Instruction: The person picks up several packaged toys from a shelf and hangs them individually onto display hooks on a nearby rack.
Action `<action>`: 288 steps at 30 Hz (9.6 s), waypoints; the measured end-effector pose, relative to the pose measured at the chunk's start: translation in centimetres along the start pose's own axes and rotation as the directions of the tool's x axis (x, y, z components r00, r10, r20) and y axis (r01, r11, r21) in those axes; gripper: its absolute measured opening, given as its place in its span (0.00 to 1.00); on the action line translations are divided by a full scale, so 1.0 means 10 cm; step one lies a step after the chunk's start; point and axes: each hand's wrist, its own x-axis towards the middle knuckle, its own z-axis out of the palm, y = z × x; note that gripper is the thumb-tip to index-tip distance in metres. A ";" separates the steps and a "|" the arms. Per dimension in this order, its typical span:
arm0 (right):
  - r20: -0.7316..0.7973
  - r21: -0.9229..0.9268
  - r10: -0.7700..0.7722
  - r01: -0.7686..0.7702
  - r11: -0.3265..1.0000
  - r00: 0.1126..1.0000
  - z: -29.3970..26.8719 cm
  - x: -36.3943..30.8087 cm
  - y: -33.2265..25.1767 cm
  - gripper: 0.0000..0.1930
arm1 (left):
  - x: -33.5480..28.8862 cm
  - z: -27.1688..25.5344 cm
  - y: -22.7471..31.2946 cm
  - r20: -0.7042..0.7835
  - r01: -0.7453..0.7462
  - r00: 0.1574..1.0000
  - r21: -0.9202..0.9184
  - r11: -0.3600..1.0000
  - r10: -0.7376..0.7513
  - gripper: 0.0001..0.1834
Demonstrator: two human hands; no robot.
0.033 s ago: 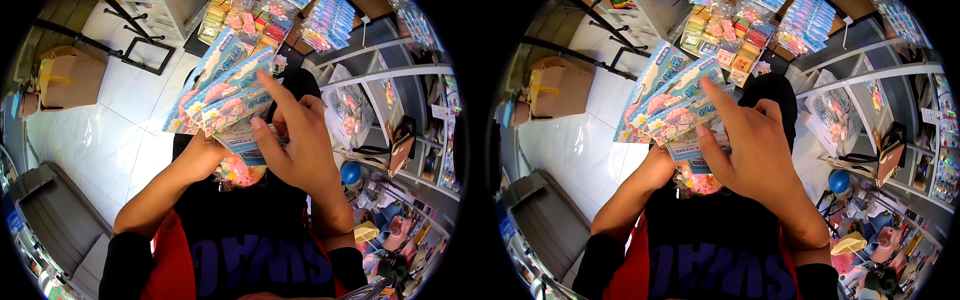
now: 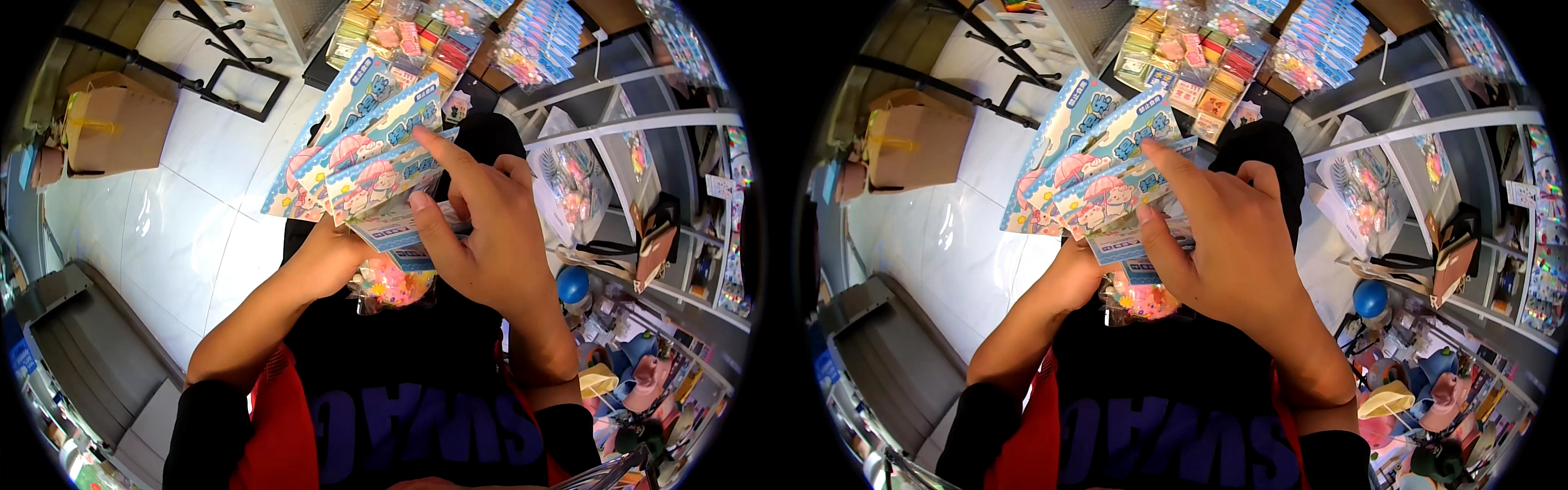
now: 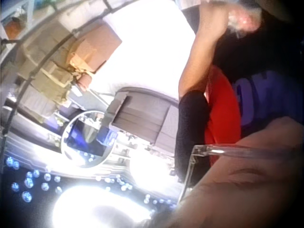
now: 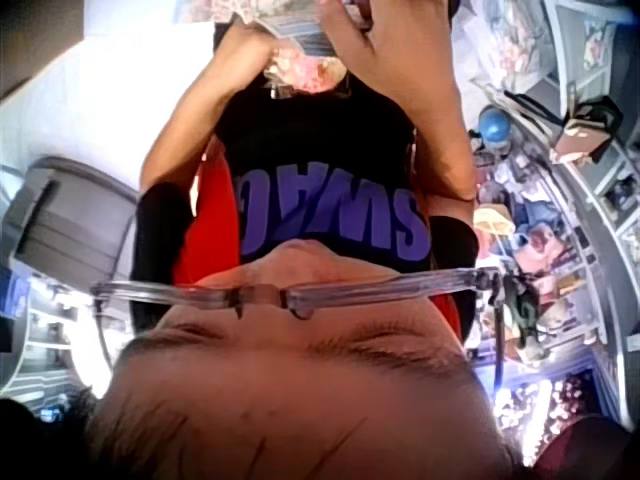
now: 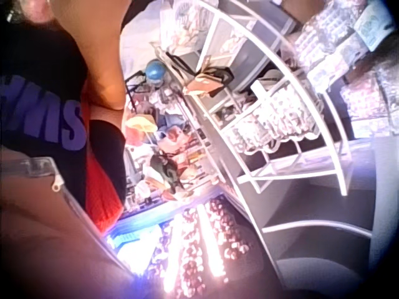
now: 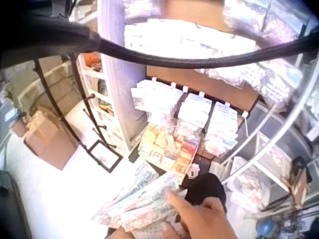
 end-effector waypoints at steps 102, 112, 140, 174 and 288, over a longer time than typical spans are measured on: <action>-0.875 0.237 0.023 0.385 0.892 0.484 -3.04 3.76 -0.25 0.20 | 1.62 -0.62 1.80 0.143 -0.295 0.870 -0.616 0.731 0.472 0.26; -0.818 -0.100 -0.016 -0.116 0.988 0.576 -3.02 4.01 -0.13 0.44 | 1.73 -0.63 1.78 0.114 -0.309 0.874 -0.620 0.721 0.473 0.27; -0.699 -0.572 -0.063 -0.505 0.647 0.712 -3.12 4.80 0.14 0.48 | 1.76 -0.86 1.82 0.048 -0.315 0.900 -0.616 0.722 0.434 0.28; -0.816 0.131 -0.065 0.293 0.947 0.575 -3.23 3.61 -0.41 0.19 | 1.96 -0.82 1.81 0.138 -0.330 0.854 -0.602 0.727 0.501 0.27; -0.560 -0.825 -0.238 -0.560 0.075 0.793 -2.99 4.41 0.09 0.41 | 2.22 -0.84 1.35 0.330 -0.262 0.830 -0.480 0.837 0.449 0.35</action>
